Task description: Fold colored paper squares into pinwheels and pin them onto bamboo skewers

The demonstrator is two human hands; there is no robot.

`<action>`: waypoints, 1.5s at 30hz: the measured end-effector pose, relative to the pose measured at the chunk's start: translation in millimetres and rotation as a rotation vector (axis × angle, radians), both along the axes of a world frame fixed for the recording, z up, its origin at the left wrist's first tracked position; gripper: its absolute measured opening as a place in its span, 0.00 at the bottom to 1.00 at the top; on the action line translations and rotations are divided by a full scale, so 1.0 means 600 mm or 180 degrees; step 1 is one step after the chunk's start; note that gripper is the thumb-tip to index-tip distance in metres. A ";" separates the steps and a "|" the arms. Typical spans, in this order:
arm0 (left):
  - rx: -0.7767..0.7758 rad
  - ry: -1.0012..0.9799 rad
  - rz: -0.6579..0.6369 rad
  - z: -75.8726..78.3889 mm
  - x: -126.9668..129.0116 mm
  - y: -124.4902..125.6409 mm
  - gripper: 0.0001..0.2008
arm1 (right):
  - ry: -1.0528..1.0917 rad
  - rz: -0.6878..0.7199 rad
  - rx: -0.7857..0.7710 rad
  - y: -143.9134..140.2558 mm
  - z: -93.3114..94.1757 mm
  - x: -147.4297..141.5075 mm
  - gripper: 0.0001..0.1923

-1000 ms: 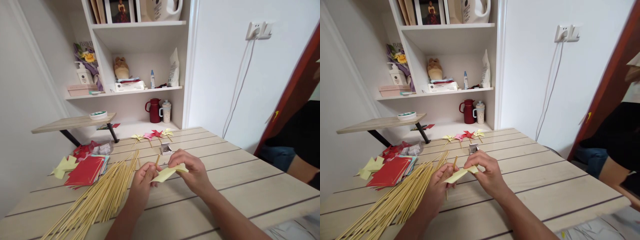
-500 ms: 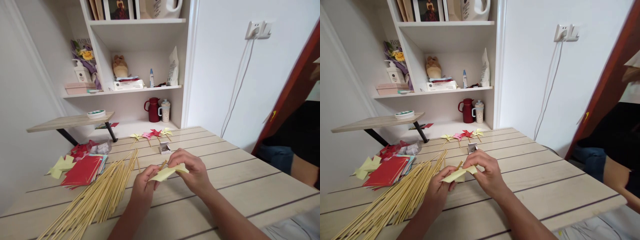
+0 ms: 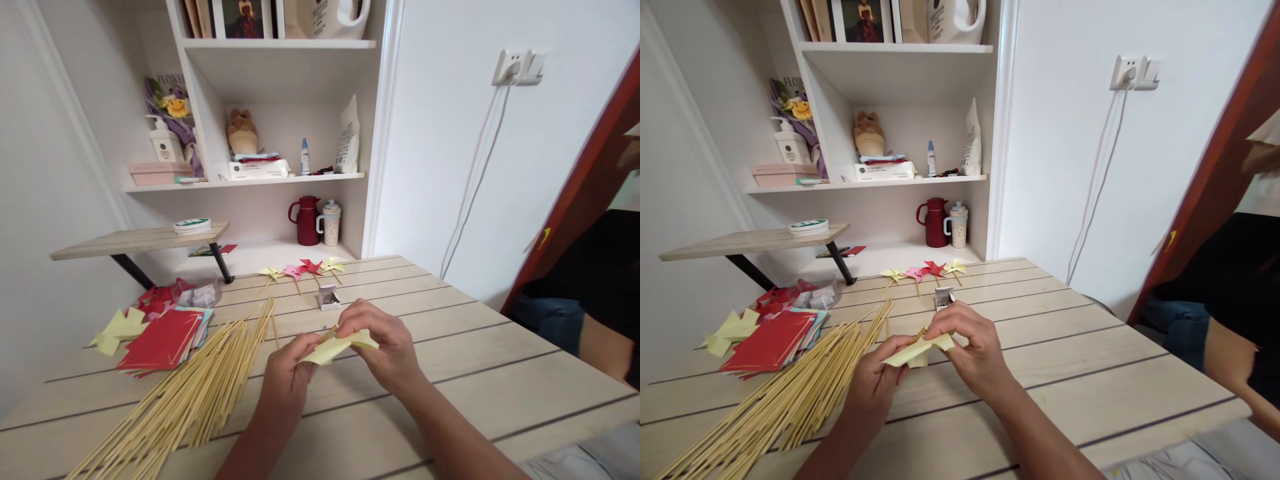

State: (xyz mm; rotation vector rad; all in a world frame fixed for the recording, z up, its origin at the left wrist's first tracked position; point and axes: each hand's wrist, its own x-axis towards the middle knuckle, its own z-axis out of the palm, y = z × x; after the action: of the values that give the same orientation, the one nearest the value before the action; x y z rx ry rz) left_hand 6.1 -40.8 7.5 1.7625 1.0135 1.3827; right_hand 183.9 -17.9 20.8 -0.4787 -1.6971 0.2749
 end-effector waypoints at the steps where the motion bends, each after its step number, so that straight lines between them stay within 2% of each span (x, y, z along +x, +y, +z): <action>1: 0.0020 0.0006 0.0041 0.000 0.000 0.000 0.17 | 0.0002 0.0007 -0.0005 0.000 0.000 0.000 0.07; 9: 0.0174 0.0070 0.0240 -0.006 -0.004 0.002 0.17 | -0.0001 0.0035 -0.0059 0.001 -0.005 0.001 0.07; 19: 0.0567 0.0301 0.0094 -0.034 -0.016 0.028 0.19 | -0.0027 -0.0007 -0.0076 0.002 -0.004 0.000 0.07; 26: 0.0673 0.0261 0.0132 -0.030 -0.015 0.025 0.17 | -0.0030 -0.0084 -0.0079 0.002 -0.003 0.001 0.07; 30: 0.0690 0.0170 0.0338 -0.028 -0.011 0.020 0.17 | -0.0064 -0.0091 -0.0102 0.002 -0.003 0.002 0.07; 38: 0.1198 0.0342 0.0254 -0.027 -0.013 0.025 0.17 | -0.0083 -0.0001 -0.0052 0.002 -0.002 0.003 0.09; 45: 0.0968 0.0298 0.0366 -0.033 -0.013 0.023 0.18 | -0.0135 0.0019 -0.0136 0.001 -0.001 0.003 0.05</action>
State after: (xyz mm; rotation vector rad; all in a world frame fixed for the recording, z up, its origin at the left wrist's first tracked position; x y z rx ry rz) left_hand -2.0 -26.8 -12.3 2.0323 1.0087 1.6079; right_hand 185.6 -17.4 20.4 -0.5143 -1.7371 0.3076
